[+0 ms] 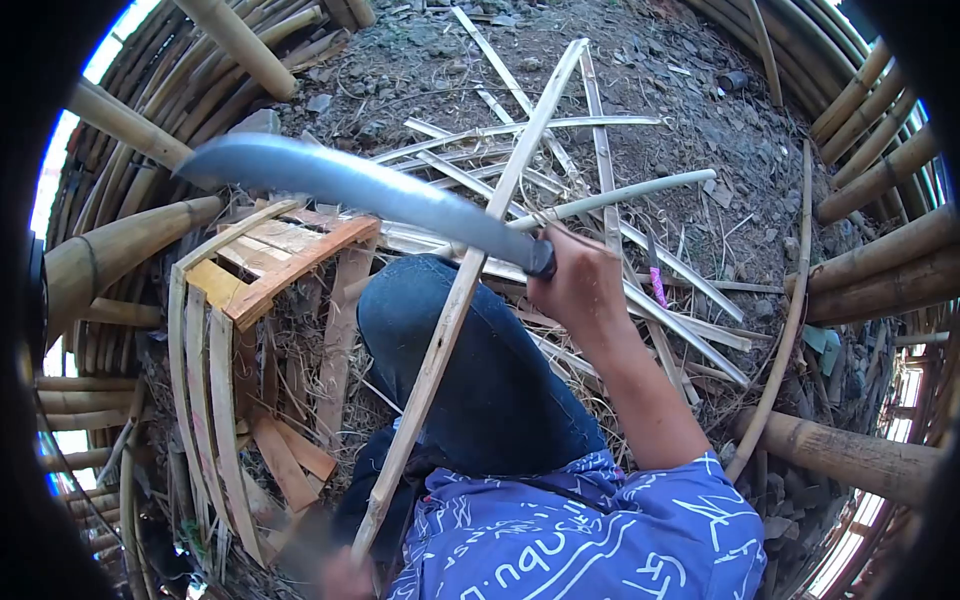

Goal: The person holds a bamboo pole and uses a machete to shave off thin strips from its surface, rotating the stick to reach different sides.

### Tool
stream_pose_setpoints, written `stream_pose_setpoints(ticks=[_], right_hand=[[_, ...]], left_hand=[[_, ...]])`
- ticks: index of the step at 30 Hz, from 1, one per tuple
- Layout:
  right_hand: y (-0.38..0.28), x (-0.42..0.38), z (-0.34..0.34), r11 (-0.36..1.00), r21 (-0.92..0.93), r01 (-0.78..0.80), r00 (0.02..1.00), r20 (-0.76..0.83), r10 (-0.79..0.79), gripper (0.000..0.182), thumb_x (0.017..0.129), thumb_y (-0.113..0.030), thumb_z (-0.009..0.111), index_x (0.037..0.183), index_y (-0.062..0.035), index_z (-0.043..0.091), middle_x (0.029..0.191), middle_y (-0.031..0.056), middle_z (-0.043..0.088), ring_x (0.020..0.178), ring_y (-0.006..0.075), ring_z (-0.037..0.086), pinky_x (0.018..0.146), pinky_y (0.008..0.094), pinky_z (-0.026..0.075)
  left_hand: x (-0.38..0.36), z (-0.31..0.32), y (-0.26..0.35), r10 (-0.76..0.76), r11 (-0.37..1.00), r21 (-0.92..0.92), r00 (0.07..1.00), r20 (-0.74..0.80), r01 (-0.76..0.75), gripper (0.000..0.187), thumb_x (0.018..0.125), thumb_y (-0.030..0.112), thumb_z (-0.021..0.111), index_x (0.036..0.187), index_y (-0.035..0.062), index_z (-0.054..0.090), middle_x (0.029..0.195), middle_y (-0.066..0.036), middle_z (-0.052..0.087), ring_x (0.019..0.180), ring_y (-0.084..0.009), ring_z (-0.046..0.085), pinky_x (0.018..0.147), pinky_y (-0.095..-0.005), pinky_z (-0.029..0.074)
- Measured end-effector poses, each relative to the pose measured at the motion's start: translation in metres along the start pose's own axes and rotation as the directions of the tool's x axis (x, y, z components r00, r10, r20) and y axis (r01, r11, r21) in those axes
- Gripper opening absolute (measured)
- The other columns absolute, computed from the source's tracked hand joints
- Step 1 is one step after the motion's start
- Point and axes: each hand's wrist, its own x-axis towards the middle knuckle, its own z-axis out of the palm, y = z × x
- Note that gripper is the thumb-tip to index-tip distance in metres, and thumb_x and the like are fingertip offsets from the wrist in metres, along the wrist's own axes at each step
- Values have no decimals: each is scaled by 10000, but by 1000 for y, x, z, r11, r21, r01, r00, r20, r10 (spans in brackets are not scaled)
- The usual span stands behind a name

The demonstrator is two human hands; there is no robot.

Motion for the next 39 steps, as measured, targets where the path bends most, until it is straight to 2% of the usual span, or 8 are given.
stream_pose_setpoints(ticks=[3, 10, 12, 22, 30, 32, 33, 39], right_hand=[[5, 1, -2, 974, 26, -227, 973, 40, 226, 92, 739, -87, 627, 793, -24, 586, 704, 201, 635, 680, 368, 646, 616, 428, 518], [29, -2, -2, 995, -29, -94, 991, 96, 97, 167, 690, -68, 668, 831, -16, 596, 678, 180, 639, 663, 380, 646, 614, 430, 518], [25, 4, -1, 998, -5, -62, 997, 33, 63, 140, 690, -32, 661, 795, 6, 577, 669, 215, 612, 641, 369, 647, 590, 398, 509], [-3, 12, -8, 1000, 22, 20, 999, 25, -20, 170, 674, -15, 662, 839, -22, 622, 680, 202, 624, 650, 379, 643, 594, 410, 519], [-14, 19, -10, 993, 8, 119, 987, 104, -119, 176, 689, -92, 708, 818, -45, 599, 664, 163, 633, 669, 343, 662, 632, 447, 528], [16, 37, -3, 978, -183, 99, 984, 164, -69, 191, 695, -88, 721, 833, -32, 602, 695, 178, 655, 683, 350, 673, 639, 459, 532], [23, 42, 0, 978, -201, 48, 991, 134, -21, 179, 706, -88, 712, 835, -32, 601, 680, 179, 650, 674, 354, 672, 628, 465, 530], [19, 41, 6, 983, -154, 101, 991, 100, -86, 91, 719, -58, 653, 795, -53, 603, 662, 192, 642, 646, 370, 665, 609, 477, 526]], left_hand=[[-3, 1, -1, 3, 1000, -1, 1000, 8, -3, 195, 892, 134, 564, 792, -33, 547, 582, -239, 494, 537, -407, 508, 483, -461, 391], [-15, 21, -51, 390, 904, 194, 921, -10, -381, 164, 878, 88, 555, 805, -59, 558, 579, -221, 480, 506, -381, 460, 453, -450, 369], [-11, 11, -10, 141, 987, 81, 989, -53, -137, 125, 872, 58, 544, 823, -52, 577, 596, -194, 479, 500, -350, 465, 434, -439, 355], [-31, 18, -37, -127, 989, 80, 992, 19, 126, 182, 866, 176, 573, 832, -1, 602, 600, -216, 533, 573, -387, 564, 500, -479, 403], [-41, 17, -60, 60, 989, 133, 998, 0, -60, 167, 812, 102, 537, 905, -12, 617, 660, -208, 587, 550, -396, 560, 507, -439, 459], [-53, 18, -61, -474, 878, -5, 869, 141, 479, 186, 804, 90, 518, 918, -18, 618, 647, -209, 577, 552, -384, 566, 514, -453, 450], [-50, 13, -46, 8, 996, 95, 998, -59, -2, 185, 824, 104, 509, 914, -20, 614, 633, -202, 573, 518, -370, 551, 490, -443, 437], [-49, 8, -40, -61, 995, 81, 998, -35, 63, 196, 776, 86, 525, 907, -25, 619, 591, -198, 530, 514, -381, 524, 499, -464, 422]])
